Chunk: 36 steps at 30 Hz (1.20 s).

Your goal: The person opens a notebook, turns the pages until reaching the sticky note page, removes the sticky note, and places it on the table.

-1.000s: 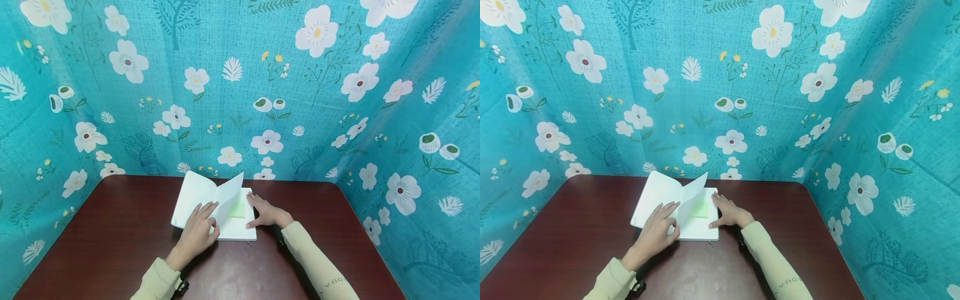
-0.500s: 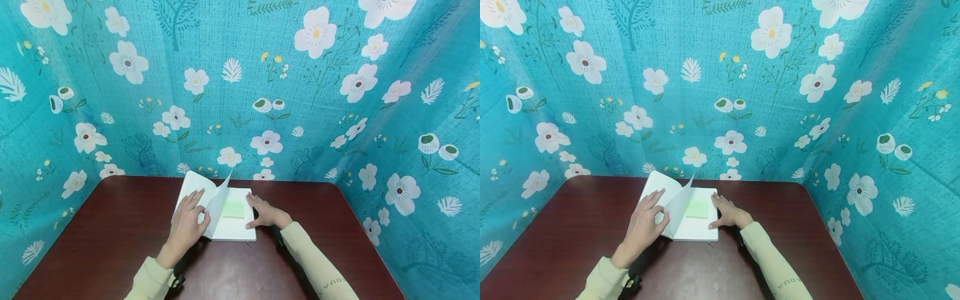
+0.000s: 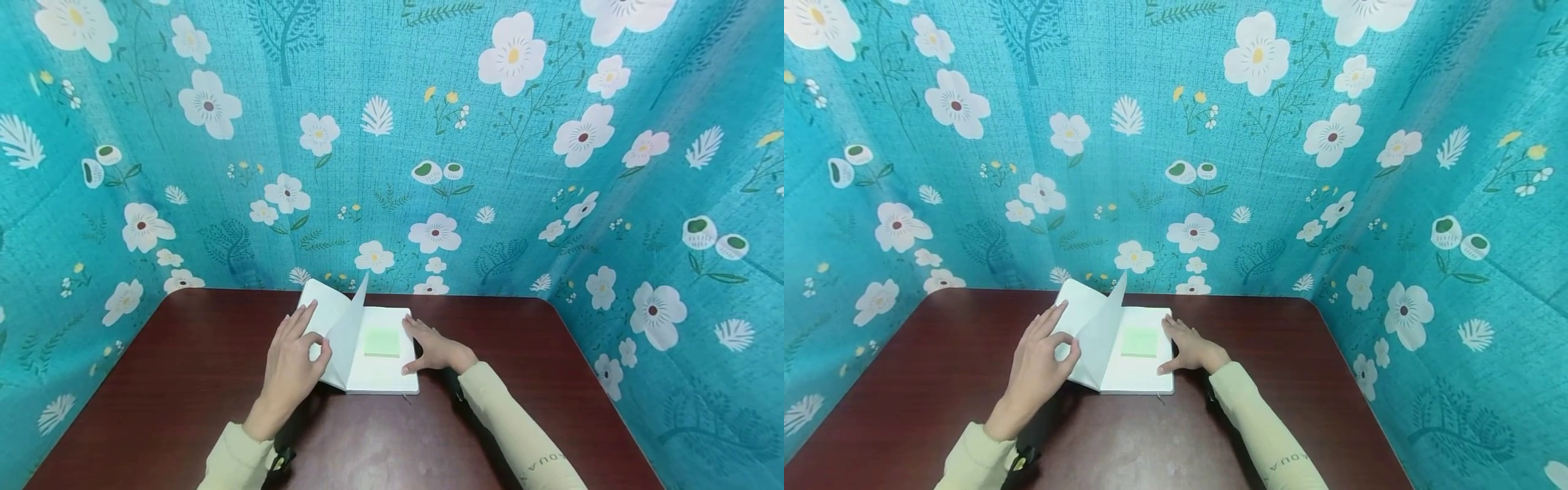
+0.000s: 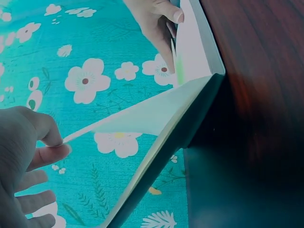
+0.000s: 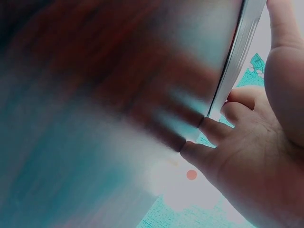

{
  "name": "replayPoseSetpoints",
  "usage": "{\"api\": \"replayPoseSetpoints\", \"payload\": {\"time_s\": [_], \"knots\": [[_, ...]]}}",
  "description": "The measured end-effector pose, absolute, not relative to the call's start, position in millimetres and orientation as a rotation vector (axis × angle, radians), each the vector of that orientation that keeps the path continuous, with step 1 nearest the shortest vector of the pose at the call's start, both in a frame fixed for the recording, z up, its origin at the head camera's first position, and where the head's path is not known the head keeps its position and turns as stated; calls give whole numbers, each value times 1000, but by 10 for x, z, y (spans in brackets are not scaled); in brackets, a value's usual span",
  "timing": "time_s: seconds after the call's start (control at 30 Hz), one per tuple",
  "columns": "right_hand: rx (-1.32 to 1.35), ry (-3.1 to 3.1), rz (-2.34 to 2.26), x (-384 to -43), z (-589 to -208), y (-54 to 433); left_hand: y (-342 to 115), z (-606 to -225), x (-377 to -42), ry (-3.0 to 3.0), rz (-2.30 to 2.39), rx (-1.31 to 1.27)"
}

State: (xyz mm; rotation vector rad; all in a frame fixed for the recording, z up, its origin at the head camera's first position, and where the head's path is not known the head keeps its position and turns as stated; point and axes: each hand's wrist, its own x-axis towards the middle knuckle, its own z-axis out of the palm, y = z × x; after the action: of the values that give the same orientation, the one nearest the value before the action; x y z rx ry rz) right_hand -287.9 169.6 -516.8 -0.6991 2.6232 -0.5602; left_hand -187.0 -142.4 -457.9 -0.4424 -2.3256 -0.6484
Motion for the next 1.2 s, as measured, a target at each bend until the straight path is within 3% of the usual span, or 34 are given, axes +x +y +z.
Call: {"api": "replayPoseSetpoints", "payload": {"time_s": [1.2], "knots": [[-697, 2615, -593, -2899, -5186, 1733, -1765, -4676, -1644, -2428, -630, -322]]}}
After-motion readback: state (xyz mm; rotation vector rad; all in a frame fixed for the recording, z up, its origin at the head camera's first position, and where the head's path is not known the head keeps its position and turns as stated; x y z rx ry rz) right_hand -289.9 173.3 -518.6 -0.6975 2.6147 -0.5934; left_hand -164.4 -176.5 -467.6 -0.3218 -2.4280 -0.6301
